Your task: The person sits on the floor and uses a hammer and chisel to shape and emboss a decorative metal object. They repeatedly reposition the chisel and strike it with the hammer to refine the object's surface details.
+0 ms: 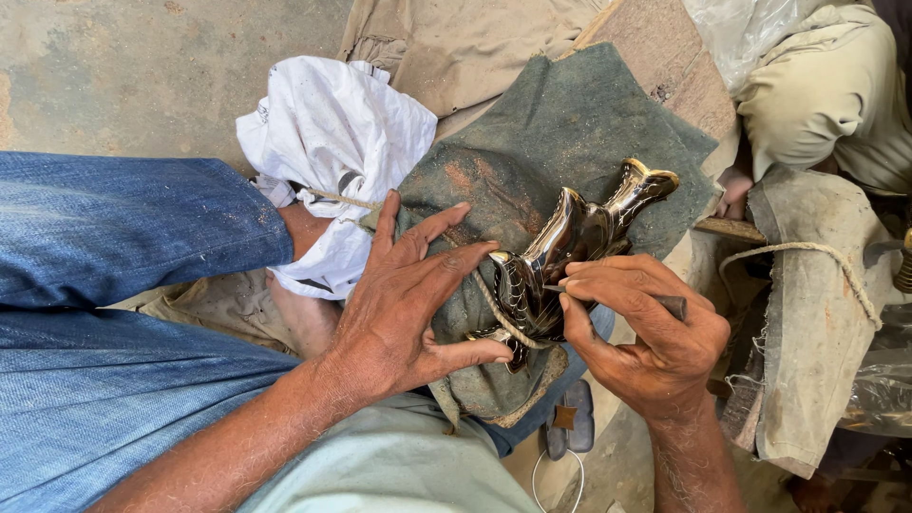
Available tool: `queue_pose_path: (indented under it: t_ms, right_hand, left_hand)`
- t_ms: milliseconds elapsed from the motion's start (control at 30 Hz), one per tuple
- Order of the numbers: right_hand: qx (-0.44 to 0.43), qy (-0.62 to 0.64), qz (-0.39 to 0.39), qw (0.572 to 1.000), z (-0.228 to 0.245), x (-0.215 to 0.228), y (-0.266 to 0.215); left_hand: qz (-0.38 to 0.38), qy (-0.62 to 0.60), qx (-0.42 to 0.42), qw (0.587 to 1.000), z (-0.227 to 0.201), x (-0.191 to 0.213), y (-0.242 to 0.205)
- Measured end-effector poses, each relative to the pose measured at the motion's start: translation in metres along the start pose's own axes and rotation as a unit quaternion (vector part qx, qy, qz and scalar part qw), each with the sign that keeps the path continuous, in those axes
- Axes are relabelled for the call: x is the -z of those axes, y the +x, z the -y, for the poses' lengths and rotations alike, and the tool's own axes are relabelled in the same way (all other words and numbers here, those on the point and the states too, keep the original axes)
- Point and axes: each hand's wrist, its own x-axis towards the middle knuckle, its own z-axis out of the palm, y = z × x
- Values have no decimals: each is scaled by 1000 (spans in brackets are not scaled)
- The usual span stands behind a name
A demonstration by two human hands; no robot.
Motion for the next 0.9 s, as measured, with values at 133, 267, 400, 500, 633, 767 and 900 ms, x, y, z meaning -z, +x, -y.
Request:
queue_pose_path:
  t_ms: [133, 267, 400, 500, 633, 767, 900]
  right_hand:
    - [1, 13, -4, 1000, 0, 0, -3]
    - [8, 17, -6, 1000, 0, -2, -3]
    - [9, 20, -6, 1000, -1, -1, -2]
    - [18, 26, -8, 999, -1, 0, -5]
    - [24, 32, -9, 999, -7, -1, -13]
    - [41, 60, -23, 997, -15, -5, -15]
    - [87, 83, -97, 988, -12, -18, -25]
  left_hand:
    - [-2, 0, 1, 1000, 0, -1, 0]
    - [-4, 1, 1, 1000, 0, -1, -1]
    - [-10, -1, -4, 1000, -1, 0, 1]
    - [-3, 0, 3, 1000, -1, 0, 0]
    - [1, 1, 8, 1000, -1, 0, 0]
    - [2, 2, 9, 1000, -1, 0, 1]
    - [-7, 17, -3, 1000, -4, 3, 5]
